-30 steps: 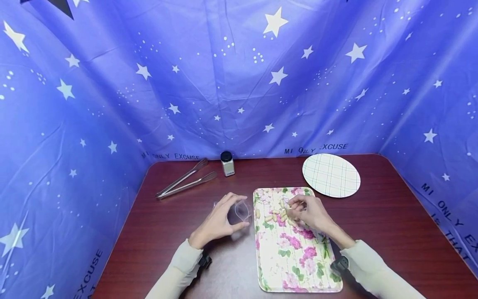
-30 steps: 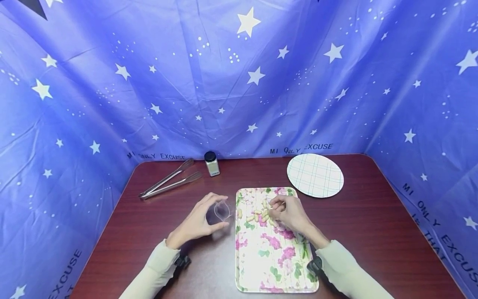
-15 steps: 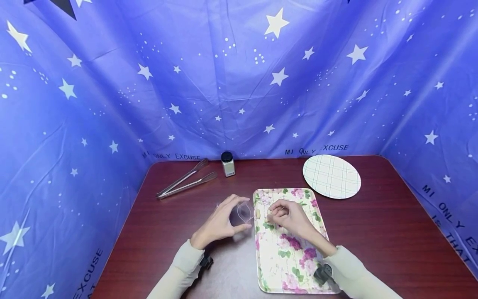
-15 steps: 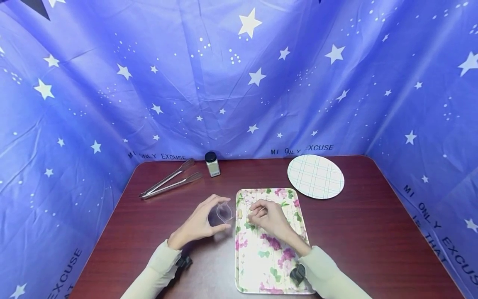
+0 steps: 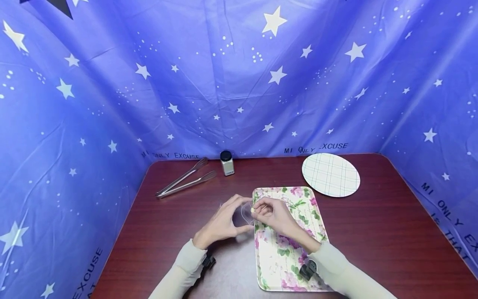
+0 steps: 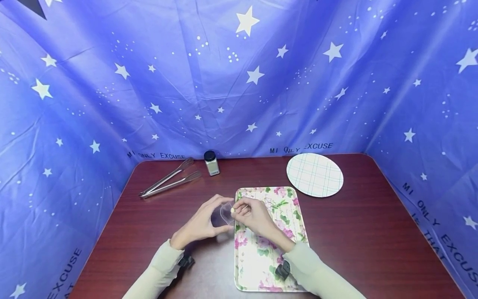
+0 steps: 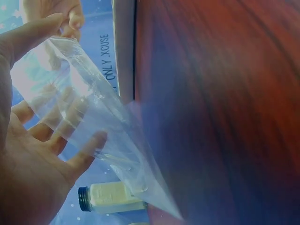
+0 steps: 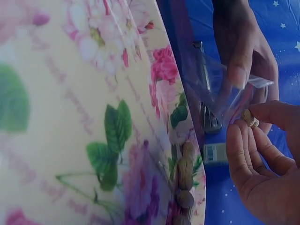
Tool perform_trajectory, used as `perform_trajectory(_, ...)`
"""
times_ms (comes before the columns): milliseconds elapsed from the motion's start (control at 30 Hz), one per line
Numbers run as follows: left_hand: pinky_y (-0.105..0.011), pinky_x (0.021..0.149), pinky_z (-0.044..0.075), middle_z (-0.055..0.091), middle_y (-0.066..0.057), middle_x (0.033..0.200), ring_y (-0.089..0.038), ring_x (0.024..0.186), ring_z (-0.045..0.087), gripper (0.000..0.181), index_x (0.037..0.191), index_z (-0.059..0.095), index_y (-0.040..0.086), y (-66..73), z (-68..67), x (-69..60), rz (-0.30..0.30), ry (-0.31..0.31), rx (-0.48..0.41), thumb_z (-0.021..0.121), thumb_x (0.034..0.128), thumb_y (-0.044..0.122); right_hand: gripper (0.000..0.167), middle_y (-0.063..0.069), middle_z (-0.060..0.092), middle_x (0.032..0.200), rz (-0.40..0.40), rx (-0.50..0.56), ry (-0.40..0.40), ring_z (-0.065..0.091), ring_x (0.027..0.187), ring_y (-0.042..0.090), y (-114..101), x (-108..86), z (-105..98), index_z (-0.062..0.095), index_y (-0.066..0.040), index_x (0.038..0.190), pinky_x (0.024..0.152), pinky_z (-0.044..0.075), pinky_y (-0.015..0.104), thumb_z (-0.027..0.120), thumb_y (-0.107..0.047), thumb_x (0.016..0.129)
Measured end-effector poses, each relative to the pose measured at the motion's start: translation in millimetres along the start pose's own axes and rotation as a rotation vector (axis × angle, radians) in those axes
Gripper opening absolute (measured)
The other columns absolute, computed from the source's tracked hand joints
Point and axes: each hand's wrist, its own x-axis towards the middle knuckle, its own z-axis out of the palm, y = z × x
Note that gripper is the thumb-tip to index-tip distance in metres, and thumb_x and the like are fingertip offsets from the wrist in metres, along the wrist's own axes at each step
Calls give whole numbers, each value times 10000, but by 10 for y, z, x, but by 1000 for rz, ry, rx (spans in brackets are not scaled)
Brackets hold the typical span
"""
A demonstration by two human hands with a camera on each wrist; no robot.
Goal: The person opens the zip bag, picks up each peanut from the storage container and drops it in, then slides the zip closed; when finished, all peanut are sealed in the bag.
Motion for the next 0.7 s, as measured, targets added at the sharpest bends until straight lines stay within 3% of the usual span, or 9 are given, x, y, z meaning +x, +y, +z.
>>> perform_trajectory(133, -339, 1029, 528, 610, 81, 1283, -74, 1171, 591, 757, 1468, 542, 232, -8, 17, 5, 22, 17, 1, 875, 821, 439, 204, 129, 761, 904, 7, -7, -9, 686, 748, 59, 1, 8, 22, 738, -4, 1044, 724, 602, 216, 818, -97, 881)
perform_trajectory(400, -321, 1024, 522, 584, 123, 1274, -43, 1160, 566, 783, 1491, 528, 234, -43, -7, 1, 1, 3, -11, 866, 825, 472, 142, 111, 764, 872, 36, -25, 20, 689, 734, 66, -8, -4, -64, 750, -31, 1011, 703, 599, 215, 802, -90, 893)
perform_trajectory(700, -350, 990, 538, 613, 49, 1253, -81, 1107, 583, 808, 1476, 554, 136, -71, -51, -17, 37, 51, -1, 898, 798, 410, 107, 217, 774, 886, 70, -68, 43, 751, 722, 312, 115, -78, -435, 731, 6, 1027, 638, 606, 281, 729, -65, 947)
